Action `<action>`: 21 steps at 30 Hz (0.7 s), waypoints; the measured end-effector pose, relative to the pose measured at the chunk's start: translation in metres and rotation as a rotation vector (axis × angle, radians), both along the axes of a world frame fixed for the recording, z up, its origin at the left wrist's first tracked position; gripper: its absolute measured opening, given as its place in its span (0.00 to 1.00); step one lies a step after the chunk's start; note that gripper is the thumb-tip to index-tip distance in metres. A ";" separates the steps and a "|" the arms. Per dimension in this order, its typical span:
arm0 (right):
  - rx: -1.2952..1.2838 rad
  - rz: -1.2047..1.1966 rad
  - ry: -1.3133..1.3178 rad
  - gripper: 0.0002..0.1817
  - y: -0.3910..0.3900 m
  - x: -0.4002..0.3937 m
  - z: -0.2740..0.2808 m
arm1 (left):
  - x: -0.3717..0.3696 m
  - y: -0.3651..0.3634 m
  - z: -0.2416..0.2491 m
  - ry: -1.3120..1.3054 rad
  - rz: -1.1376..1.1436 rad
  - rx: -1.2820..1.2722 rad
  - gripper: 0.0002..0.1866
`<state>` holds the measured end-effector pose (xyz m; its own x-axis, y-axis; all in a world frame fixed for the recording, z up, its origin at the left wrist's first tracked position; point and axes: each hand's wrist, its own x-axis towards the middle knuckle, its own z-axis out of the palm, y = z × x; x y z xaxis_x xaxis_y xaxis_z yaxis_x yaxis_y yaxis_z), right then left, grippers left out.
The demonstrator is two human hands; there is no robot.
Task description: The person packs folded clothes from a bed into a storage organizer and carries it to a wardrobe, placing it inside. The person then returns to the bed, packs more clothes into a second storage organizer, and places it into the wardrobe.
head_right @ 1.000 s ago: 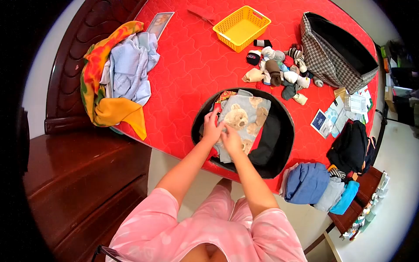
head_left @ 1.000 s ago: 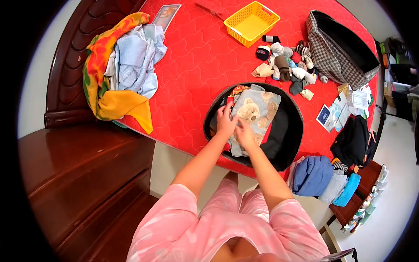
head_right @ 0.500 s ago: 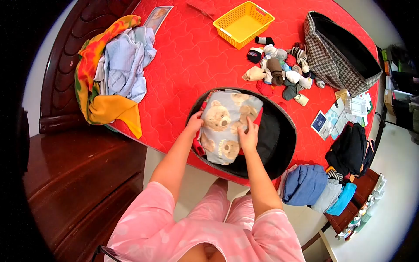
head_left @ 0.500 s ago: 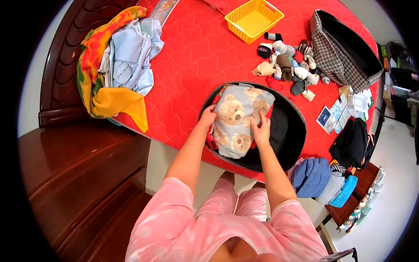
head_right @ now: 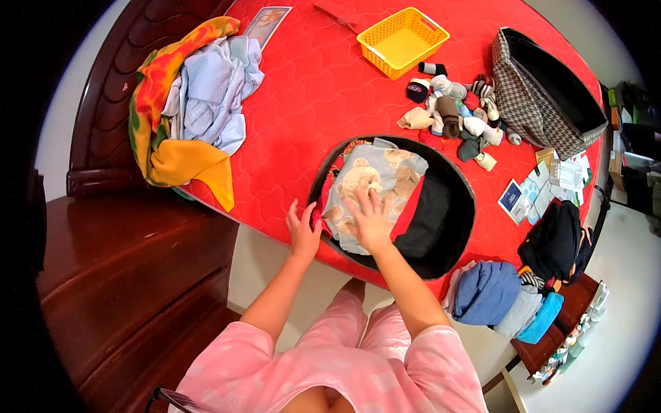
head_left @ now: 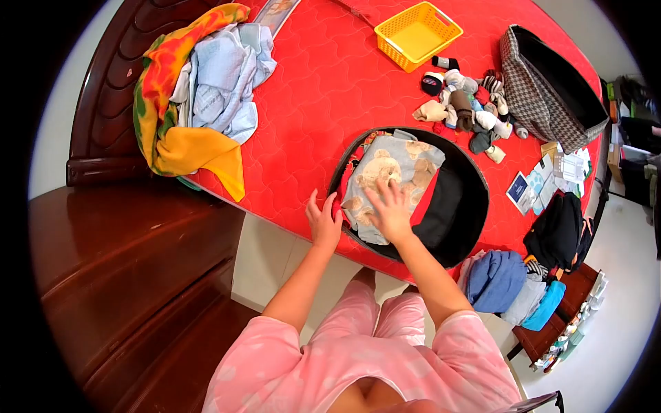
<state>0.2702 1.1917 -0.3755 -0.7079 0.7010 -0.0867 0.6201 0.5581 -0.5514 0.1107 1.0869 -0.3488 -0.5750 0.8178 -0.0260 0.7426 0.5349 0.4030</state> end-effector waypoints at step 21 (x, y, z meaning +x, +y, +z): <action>-0.302 0.125 -0.139 0.35 -0.003 -0.007 -0.019 | 0.012 -0.010 0.005 -0.375 -0.077 -0.130 0.10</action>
<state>0.2631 1.1890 -0.3948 -0.7535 0.5375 -0.3786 0.6381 0.4591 -0.6181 0.1230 1.0768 -0.3439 -0.4434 0.8339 -0.3286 0.5969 0.5483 0.5858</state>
